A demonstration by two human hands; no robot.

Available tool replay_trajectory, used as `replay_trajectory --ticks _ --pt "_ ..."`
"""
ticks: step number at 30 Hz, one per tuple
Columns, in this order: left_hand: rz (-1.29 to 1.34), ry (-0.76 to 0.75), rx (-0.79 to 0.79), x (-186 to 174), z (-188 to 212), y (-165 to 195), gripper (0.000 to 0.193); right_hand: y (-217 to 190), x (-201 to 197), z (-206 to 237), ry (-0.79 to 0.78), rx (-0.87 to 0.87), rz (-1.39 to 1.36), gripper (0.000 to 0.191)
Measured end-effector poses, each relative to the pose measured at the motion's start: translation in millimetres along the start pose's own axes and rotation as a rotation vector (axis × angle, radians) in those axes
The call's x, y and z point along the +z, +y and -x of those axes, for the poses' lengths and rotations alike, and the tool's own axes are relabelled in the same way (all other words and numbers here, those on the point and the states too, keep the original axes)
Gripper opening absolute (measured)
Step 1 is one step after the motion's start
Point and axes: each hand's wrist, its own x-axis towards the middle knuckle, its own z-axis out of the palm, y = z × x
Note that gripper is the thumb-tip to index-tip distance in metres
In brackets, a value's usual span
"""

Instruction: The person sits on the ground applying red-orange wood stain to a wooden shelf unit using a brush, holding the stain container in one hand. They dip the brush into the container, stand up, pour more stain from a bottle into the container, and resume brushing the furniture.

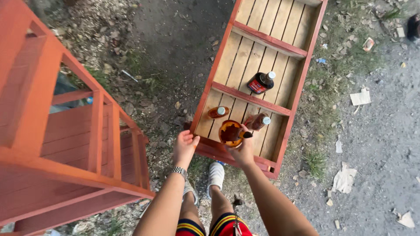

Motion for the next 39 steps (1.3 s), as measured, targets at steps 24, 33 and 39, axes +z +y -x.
replay_trajectory --ticks 24,33,39 --pt "-0.369 -0.053 0.402 43.6 -53.3 61.4 0.063 12.9 29.3 -21.6 0.005 0.153 0.047 0.109" --pt "0.243 -0.194 0.399 -19.6 -16.0 64.6 0.059 31.4 21.7 16.6 0.058 0.064 0.163 0.11" --pt "0.058 -0.259 0.374 -43.3 19.9 79.1 0.059 1.8 4.1 71.3 0.071 0.31 -0.013 0.055"
